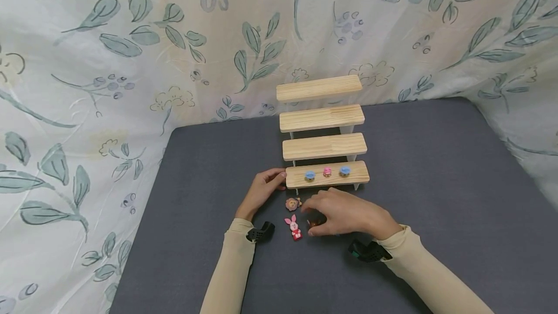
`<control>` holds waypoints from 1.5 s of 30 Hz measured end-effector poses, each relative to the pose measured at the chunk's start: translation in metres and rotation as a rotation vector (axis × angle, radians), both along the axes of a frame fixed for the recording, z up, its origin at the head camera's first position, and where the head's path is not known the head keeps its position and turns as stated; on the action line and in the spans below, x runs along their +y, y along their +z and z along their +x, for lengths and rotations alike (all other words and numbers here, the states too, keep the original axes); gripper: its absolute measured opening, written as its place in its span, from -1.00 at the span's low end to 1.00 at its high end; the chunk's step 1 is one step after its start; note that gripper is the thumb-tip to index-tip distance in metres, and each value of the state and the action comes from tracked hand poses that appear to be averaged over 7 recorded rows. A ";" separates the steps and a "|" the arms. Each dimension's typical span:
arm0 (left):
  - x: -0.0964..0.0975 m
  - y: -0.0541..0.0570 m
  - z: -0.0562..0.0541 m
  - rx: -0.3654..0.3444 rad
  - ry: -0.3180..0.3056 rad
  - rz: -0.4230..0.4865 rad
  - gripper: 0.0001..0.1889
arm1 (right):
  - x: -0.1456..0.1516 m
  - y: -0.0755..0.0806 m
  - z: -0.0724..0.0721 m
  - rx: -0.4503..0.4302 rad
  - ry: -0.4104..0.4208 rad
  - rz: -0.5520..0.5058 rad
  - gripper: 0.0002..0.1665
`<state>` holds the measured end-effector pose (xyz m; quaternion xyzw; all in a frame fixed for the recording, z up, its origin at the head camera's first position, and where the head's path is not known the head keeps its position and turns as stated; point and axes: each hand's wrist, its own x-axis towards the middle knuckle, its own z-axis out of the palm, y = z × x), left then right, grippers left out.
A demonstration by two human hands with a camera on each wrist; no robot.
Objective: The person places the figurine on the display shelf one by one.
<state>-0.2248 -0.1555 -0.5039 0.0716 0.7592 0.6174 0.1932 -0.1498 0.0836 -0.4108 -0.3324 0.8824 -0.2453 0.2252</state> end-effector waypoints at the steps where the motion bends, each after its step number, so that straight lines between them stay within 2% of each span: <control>1: 0.000 0.000 0.000 -0.002 0.000 0.003 -0.61 | 0.000 0.000 0.000 -0.005 0.002 0.003 -0.48; 7: 0.001 0.001 0.001 -0.019 -0.004 0.019 -0.58 | -0.002 -0.002 0.002 -0.032 0.015 0.030 -0.48; 18: 0.000 0.000 0.000 0.004 -0.003 -0.001 -0.59 | -0.002 -0.003 0.001 0.006 0.017 0.061 -0.52; 26: 0.001 0.003 0.000 -0.021 -0.005 0.017 -0.58 | -0.001 -0.005 0.001 0.059 0.024 0.097 -0.78; 30: 0.001 0.003 0.001 -0.018 0.000 0.016 -0.59 | -0.001 -0.006 0.000 0.068 0.031 0.089 -0.79; 43: 0.009 0.002 -0.008 0.012 0.034 -0.001 -0.62 | 0.009 -0.009 -0.015 0.082 0.084 0.080 -0.79; 45: 0.011 0.006 -0.009 -0.005 0.030 -0.007 -0.62 | 0.011 -0.009 -0.018 0.087 0.092 0.080 -0.80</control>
